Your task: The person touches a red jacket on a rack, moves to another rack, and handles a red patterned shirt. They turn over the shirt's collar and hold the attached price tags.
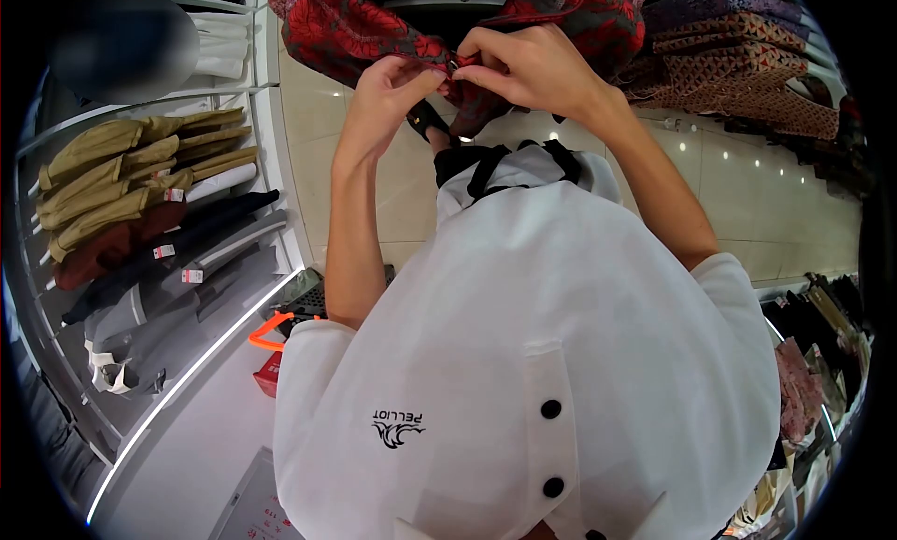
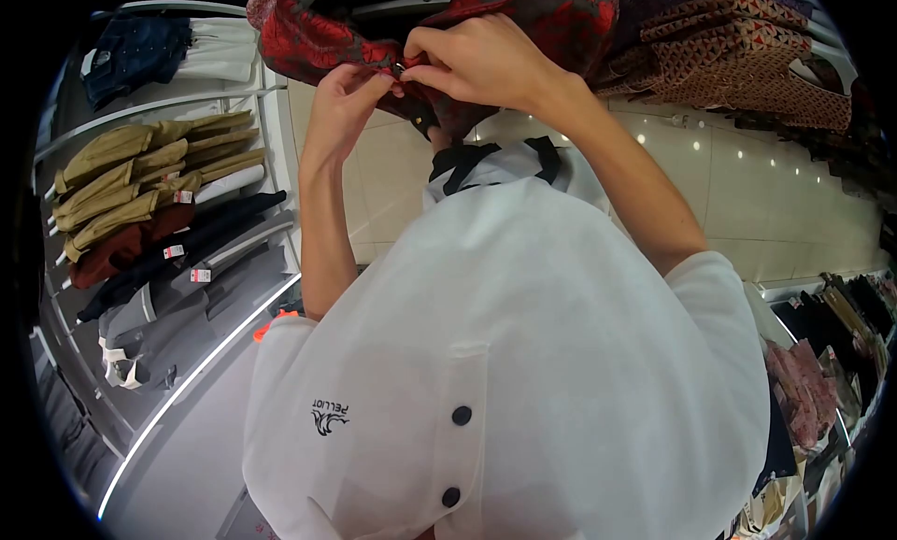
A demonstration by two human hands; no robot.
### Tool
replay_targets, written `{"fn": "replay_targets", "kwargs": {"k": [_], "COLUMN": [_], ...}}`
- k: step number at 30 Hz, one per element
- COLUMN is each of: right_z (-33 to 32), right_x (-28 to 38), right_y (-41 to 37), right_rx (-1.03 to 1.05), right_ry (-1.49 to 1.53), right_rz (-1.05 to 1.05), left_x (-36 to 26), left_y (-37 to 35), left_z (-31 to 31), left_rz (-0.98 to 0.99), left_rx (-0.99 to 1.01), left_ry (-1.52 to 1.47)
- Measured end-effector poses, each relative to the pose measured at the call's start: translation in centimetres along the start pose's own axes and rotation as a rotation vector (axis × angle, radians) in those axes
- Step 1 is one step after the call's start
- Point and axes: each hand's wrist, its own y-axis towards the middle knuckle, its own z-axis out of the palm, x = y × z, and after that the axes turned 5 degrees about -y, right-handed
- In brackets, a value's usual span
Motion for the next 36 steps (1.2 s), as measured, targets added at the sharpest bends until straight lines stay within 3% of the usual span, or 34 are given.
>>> {"fn": "replay_targets", "kwargs": {"k": [7,14,17,22,24,29,33,36], "right_z": [1.1,0.9,0.4,0.5,0.8,0.6,1.3,0.9], "right_x": [0.6,1.8,2.4,3.5,3.6,3.8,3.3,2.8], "right_y": [-0.2,-0.6,-0.1,0.1,0.4,1.0,2.1,2.3], "right_rx": [-0.100,-0.008,0.033,-0.008,-0.054,0.016,-0.034,0.065], "right_ry": [0.024,0.271,0.327,-0.008,-0.013,-0.091,-0.173,-0.197], "right_rz": [0.111,0.415,0.526,0.369,0.353,0.437,0.284,0.192], "left_x": [1.3,2.8,3.6,4.5,4.5,4.6,4.0,3.7], "left_y": [-0.4,-0.9,-0.6,-1.4,-1.1,-0.6,0.0,0.5], "left_z": [1.4,2.3,2.4,1.2,0.9,-1.2,-1.8,-3.0], "left_rz": [0.128,0.307,0.366,0.376,0.421,0.339,0.193,0.141], "left_rx": [-0.180,-0.283,-0.259,-0.268,-0.245,-0.110,-0.010,0.084], "left_ry": [-0.018,0.188,0.083,0.231,0.280,0.385,0.060,-0.055]}}
